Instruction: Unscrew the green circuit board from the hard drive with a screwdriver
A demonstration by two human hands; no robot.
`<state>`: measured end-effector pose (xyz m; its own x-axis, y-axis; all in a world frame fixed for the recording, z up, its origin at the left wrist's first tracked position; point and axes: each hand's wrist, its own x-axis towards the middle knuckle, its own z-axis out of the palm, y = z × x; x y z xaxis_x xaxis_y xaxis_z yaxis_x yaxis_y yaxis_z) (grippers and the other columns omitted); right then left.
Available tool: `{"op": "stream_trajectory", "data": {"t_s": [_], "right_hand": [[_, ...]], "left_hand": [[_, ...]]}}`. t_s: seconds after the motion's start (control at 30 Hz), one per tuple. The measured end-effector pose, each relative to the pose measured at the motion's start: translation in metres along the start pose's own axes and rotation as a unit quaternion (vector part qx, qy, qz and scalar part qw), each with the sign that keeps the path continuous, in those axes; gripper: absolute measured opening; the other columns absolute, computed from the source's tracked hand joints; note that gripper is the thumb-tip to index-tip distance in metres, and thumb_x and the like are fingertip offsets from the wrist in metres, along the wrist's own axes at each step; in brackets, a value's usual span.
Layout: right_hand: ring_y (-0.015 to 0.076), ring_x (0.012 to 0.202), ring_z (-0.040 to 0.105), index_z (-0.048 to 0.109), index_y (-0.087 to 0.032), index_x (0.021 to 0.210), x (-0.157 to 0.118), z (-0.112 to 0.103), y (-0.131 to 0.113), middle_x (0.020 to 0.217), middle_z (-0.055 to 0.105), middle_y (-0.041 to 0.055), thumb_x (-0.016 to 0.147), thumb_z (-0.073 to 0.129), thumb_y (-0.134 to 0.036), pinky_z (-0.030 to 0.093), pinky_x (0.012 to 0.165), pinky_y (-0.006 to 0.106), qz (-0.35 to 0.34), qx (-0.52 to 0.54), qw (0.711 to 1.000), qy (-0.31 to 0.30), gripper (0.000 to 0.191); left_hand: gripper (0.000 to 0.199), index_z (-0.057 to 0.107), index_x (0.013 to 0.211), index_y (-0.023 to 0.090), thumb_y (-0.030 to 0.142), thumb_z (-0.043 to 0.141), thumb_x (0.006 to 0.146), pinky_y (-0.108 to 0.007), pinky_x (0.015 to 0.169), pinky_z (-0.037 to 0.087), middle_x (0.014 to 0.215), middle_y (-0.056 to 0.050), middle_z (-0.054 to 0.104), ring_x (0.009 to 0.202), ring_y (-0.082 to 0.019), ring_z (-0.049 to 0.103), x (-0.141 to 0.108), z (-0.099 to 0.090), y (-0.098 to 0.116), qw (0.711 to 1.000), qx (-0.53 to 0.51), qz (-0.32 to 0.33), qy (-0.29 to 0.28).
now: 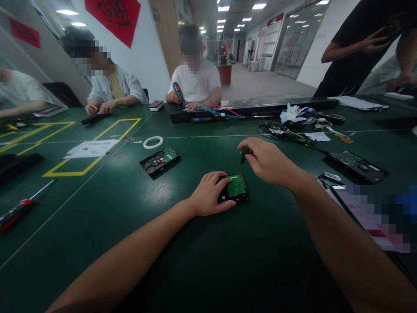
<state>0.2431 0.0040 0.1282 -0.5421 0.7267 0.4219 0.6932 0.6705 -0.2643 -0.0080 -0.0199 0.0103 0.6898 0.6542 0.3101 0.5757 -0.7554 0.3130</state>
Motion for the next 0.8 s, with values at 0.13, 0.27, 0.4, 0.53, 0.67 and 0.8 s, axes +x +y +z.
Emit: {"op": "stream_trajectory", "data": {"t_s": [0.13,0.27,0.4,0.53,0.67,0.8], "right_hand": [[0.029,0.098,0.067,0.061,-0.019,0.114,0.0008,0.0015,-0.0023,0.111,0.071,0.0131,0.1,0.053,-0.019,0.051,0.09,0.044,0.013,0.011,1.0,0.001,0.016],[0.0301,0.099,0.068,0.059,-0.018,0.116,0.0006,0.004,-0.0021,0.114,0.071,0.0155,0.1,0.051,-0.017,0.051,0.089,0.046,0.021,0.033,0.999,0.008,0.019],[0.0322,0.106,0.068,0.058,-0.017,0.123,-0.0007,0.005,-0.0015,0.119,0.07,0.0182,0.099,0.048,-0.014,0.052,0.093,0.05,0.036,0.04,0.999,-0.001,0.026],[0.0336,0.111,0.067,0.059,-0.018,0.125,-0.0014,0.0058,0.0004,0.123,0.07,0.0184,0.098,0.047,-0.013,0.052,0.099,0.054,0.028,0.044,0.999,-0.008,0.03],[0.0321,0.112,0.065,0.059,-0.018,0.124,-0.0014,0.0064,0.002,0.124,0.068,0.018,0.099,0.046,-0.013,0.051,0.1,0.052,0.018,0.039,0.999,-0.013,0.029],[0.0296,0.104,0.065,0.058,-0.02,0.119,-0.0008,0.0054,-0.0012,0.116,0.069,0.0159,0.1,0.044,-0.014,0.051,0.094,0.048,0.024,0.038,0.999,-0.013,0.025]], "left_hand": [[0.077,0.051,0.153,0.022,0.069,0.065,0.094,-0.058,0.117,0.042,0.15,-0.018,0.051,0.14,-0.038,0.049,-0.0002,0.0008,-0.0001,1.0,0.004,0.001,0.002],[0.077,0.051,0.154,0.021,0.068,0.065,0.094,-0.058,0.117,0.042,0.15,-0.018,0.051,0.14,-0.038,0.049,-0.0002,0.0005,0.0003,1.0,0.007,0.004,0.002],[0.078,0.051,0.154,0.021,0.069,0.065,0.094,-0.058,0.116,0.042,0.149,-0.018,0.051,0.139,-0.038,0.05,-0.0002,0.0004,0.0003,1.0,0.007,0.004,0.003],[0.078,0.051,0.154,0.02,0.069,0.065,0.094,-0.058,0.117,0.042,0.149,-0.019,0.051,0.14,-0.038,0.049,-0.0003,0.0001,0.0002,1.0,0.011,0.003,0.001],[0.078,0.05,0.155,0.022,0.068,0.065,0.094,-0.058,0.117,0.041,0.151,-0.018,0.051,0.141,-0.038,0.049,-0.0003,0.0001,0.0001,1.0,0.009,0.001,-0.003],[0.076,0.051,0.154,0.023,0.069,0.065,0.094,-0.06,0.117,0.04,0.15,-0.018,0.052,0.14,-0.039,0.049,-0.0003,0.0014,-0.0005,1.0,0.007,0.003,-0.001]]}}
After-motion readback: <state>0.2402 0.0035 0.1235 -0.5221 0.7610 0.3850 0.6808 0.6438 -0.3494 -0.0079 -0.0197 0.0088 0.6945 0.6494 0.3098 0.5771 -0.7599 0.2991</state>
